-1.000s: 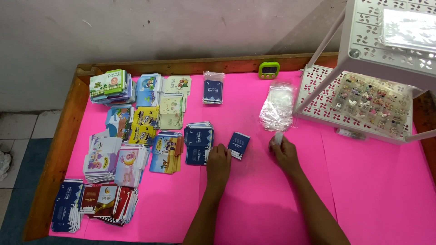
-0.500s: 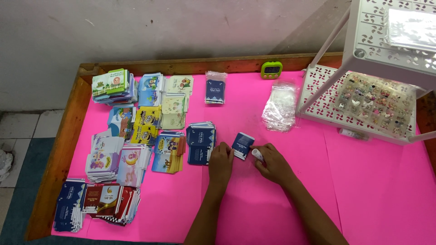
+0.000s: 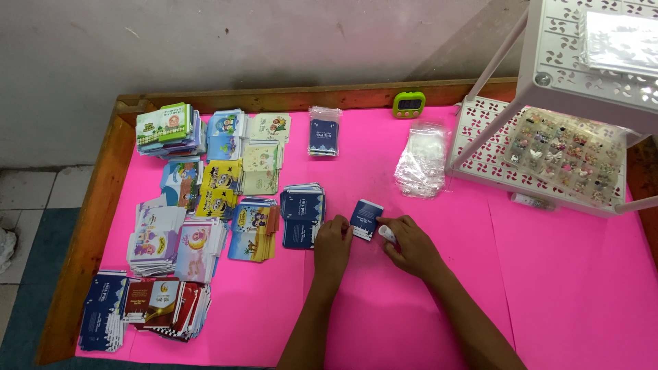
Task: Stamping small cards and placing them into plastic sleeves at a craft station.
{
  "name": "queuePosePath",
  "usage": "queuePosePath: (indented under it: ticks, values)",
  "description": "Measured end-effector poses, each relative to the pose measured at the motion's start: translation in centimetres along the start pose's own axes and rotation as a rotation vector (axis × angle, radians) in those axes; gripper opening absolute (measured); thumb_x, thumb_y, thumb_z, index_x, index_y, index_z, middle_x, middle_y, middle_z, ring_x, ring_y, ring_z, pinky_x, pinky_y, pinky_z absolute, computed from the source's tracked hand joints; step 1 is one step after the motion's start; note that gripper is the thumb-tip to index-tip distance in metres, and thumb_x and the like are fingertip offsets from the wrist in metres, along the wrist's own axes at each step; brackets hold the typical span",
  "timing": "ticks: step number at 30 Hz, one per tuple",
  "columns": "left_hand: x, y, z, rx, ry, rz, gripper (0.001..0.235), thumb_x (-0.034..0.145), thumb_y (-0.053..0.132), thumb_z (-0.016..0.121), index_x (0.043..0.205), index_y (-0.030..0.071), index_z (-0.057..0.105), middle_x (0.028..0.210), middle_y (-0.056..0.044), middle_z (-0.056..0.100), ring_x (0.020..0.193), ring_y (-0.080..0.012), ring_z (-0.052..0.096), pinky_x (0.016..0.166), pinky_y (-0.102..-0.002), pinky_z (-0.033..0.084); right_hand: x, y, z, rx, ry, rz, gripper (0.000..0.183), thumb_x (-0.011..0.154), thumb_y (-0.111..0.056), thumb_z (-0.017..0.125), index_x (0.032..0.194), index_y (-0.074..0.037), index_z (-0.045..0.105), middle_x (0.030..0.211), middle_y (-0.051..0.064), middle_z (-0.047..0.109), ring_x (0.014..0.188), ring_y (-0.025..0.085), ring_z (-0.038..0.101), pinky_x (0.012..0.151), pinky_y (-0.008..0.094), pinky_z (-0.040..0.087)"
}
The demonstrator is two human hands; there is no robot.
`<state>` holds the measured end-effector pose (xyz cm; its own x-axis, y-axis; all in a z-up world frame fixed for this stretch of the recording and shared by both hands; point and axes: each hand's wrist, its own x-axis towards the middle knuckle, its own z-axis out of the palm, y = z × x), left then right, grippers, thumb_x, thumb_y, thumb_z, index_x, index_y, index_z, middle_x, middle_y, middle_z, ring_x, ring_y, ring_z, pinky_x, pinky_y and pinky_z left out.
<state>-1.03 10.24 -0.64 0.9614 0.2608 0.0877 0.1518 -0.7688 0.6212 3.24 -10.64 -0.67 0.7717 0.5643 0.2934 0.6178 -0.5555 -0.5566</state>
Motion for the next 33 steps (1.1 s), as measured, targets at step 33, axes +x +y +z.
queuePosePath:
  ticks: [33]
  values:
    - [0.3,1.4,-1.4,-0.034,-0.122,-0.048,0.020,0.096,0.028,0.073,0.110,0.014,0.069,0.098,-0.015,0.069,0.098,-0.0313,0.072,0.081,-0.041,0.061,-0.1,-3.1,-0.9,-0.034,-0.075,0.107,0.021,0.086,-0.020,0.061,0.102,-0.008,0.064,0.085,0.013,0.069,0.099,0.030,0.064,0.074,0.040,0.058]
